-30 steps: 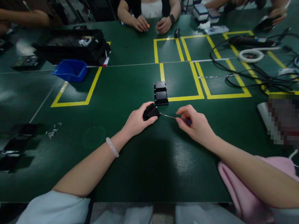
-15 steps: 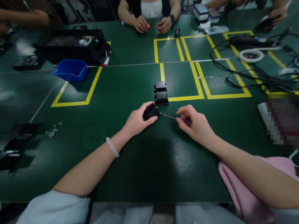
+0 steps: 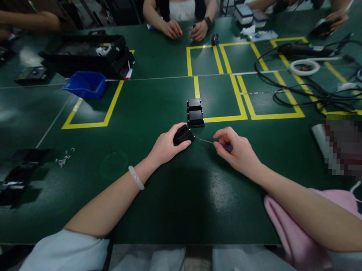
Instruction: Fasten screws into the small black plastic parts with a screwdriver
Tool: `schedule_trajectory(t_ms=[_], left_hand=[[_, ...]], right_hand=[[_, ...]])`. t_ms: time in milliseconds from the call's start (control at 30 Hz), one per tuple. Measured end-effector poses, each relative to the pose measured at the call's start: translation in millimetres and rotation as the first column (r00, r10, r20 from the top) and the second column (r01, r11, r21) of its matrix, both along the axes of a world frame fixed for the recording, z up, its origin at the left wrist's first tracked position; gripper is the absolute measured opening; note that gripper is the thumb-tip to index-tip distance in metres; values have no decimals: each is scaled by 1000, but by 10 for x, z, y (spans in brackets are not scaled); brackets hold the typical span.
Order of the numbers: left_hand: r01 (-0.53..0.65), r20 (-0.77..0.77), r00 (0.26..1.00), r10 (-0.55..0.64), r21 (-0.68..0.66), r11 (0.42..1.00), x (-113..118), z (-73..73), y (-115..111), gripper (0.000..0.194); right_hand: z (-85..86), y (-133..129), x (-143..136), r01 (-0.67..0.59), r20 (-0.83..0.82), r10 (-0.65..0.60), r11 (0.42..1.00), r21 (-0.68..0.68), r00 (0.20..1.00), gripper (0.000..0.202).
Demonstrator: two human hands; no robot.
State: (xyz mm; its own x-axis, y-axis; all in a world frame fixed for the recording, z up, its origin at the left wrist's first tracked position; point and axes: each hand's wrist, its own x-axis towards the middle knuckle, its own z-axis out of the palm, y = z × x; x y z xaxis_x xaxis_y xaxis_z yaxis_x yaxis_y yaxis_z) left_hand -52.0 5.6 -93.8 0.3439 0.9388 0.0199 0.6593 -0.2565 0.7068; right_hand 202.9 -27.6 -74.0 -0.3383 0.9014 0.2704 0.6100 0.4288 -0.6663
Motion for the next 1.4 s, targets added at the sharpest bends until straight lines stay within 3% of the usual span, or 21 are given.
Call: schedule_trajectory(t_ms=[300,600,1400], left_hand=[[-2,-10,1000,2,7,1000,3,-6,3,65],[0,-14,1000,0,9,1000,-3,-4,4,65],[-4,-24,1000,4,-1,1000,9,18,3,65]], right_hand=[[11,3,1,-3,-17,3,999,-41,1000,7],[-21,5,3,15,-21,-13,998,64,1000,13],[31,22,7,-49,-42,54,992,117,998,3]])
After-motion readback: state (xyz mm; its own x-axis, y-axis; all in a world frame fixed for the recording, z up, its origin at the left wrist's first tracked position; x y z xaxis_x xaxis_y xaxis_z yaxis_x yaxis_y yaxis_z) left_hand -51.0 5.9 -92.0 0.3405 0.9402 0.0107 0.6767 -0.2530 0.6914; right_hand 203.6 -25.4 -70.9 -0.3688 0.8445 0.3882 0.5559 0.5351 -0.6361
